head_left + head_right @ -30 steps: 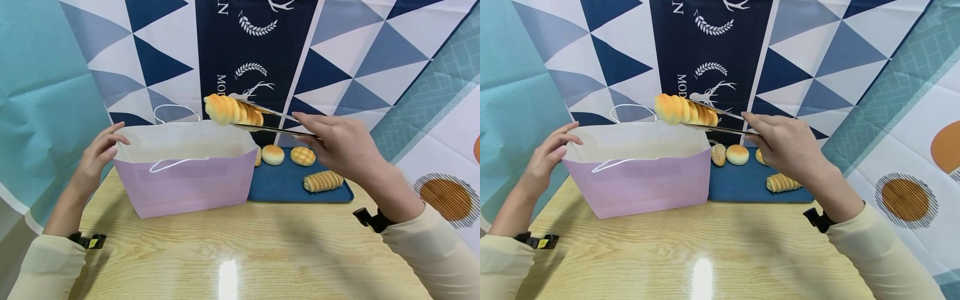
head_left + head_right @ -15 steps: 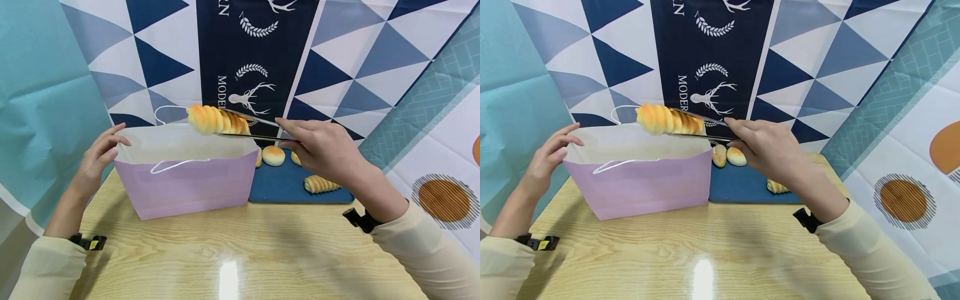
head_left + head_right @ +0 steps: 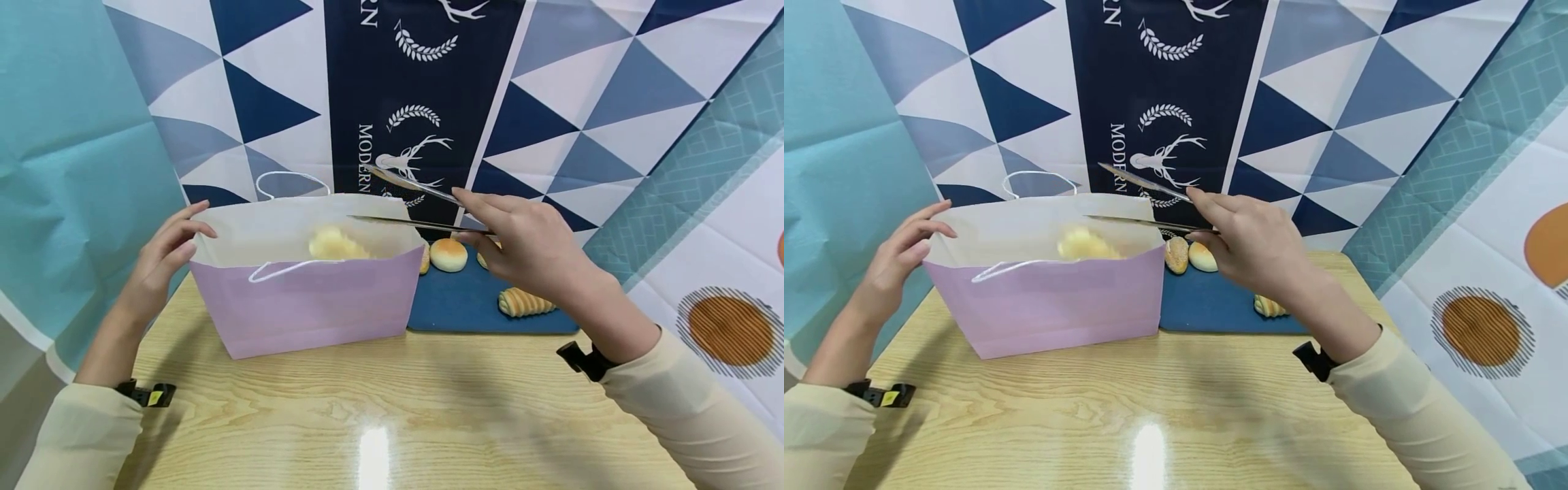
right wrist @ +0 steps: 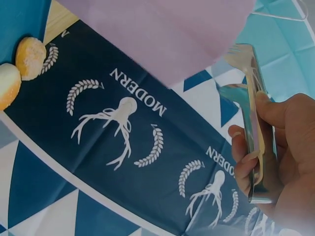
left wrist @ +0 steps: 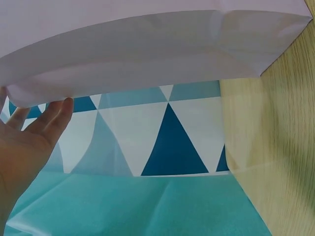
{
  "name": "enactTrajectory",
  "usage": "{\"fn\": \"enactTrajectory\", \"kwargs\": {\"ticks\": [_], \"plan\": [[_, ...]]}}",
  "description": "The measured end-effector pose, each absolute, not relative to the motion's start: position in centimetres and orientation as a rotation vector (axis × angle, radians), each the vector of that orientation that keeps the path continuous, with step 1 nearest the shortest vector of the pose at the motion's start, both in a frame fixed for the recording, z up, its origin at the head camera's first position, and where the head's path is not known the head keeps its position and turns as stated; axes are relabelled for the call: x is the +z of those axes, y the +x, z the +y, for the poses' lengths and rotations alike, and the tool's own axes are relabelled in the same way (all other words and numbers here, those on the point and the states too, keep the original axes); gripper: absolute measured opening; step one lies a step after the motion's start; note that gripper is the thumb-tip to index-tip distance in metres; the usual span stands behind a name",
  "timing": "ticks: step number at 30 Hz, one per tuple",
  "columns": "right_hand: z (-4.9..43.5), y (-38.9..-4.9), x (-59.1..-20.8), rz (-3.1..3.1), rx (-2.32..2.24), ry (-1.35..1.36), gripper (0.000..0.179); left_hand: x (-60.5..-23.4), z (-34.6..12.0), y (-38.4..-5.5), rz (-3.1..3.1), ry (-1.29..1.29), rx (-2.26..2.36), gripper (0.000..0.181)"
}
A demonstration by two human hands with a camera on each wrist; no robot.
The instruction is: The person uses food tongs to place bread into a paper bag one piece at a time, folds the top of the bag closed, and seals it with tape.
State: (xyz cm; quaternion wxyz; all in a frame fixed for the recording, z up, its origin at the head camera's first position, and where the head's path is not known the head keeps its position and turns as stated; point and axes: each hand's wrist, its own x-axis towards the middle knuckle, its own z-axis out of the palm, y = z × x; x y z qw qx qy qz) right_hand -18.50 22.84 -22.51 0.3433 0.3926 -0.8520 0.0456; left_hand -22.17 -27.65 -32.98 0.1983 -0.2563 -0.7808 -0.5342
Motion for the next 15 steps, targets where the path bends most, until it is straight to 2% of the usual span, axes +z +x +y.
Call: {"fn": "enactTrajectory", "kwargs": {"ticks": [15], "plan": [[25.5, -18.9, -22.8, -2.284, 0.116, 0.883, 0.062, -33.2, -27.7, -22.6, -2.16, -0.722, -1.523, 0.033]]}}
